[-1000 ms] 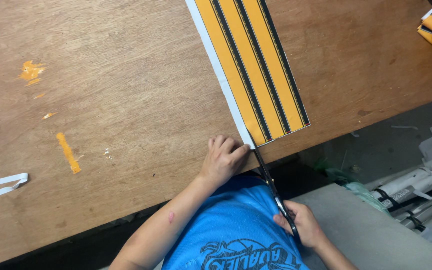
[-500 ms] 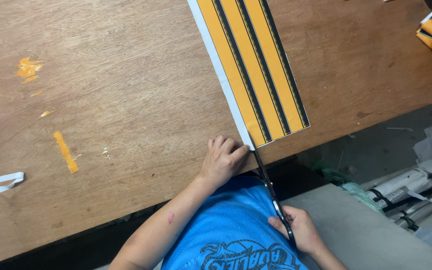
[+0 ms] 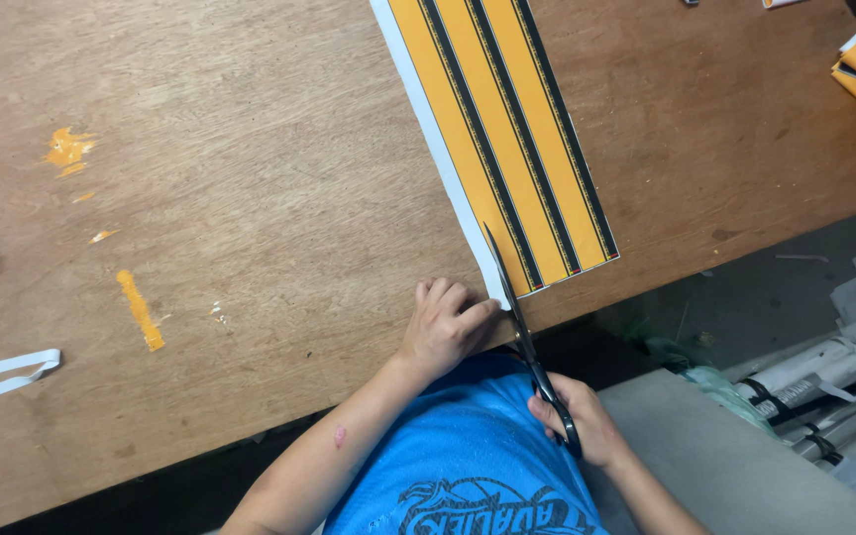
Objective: The person uses shears to cut a long yellow and black striped fabric strip on a wooden table. They repeatedly trim the edges and separate sections of the fabric, moving cut pieces aside as they work.
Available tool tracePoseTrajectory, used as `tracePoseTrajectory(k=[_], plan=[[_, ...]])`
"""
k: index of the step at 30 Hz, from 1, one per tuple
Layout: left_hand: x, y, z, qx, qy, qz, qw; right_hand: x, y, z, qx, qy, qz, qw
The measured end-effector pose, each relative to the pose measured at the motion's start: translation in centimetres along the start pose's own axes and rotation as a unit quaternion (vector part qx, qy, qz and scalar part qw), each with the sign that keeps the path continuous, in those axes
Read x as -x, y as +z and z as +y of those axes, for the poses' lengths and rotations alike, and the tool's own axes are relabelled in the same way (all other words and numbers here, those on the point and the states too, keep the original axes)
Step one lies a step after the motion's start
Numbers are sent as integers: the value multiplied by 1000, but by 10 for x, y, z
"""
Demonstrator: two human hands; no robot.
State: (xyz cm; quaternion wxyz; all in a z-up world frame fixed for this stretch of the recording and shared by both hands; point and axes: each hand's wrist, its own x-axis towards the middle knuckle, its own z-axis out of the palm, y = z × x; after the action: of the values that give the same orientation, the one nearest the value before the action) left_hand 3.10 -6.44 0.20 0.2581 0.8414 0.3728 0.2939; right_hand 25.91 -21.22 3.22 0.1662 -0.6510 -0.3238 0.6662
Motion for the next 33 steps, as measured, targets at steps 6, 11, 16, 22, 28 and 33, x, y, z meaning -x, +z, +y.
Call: tracePoseTrajectory(k=[6, 11, 16, 22, 28, 33], plan=[[-1, 0, 0, 5, -4, -1, 1000, -6, -5, -7, 48, 17, 19, 999], [1, -1, 2, 3, -9, -9, 1000, -2, -5, -12, 57, -2, 26, 998], [-1, -2, 2, 8, -17, -9, 1000, -2, -7, -16, 100, 19, 42, 994], [-1, -1, 1, 3, -20, -8, 1000, 0, -8, -15, 72, 33, 34, 996], [-1, 0, 1, 2, -23, -10, 1000, 1, -8, -12, 50, 35, 24, 998], [0, 0, 2, -3, -20, -10, 1000, 1, -9, -10, 65, 68, 11, 995]])
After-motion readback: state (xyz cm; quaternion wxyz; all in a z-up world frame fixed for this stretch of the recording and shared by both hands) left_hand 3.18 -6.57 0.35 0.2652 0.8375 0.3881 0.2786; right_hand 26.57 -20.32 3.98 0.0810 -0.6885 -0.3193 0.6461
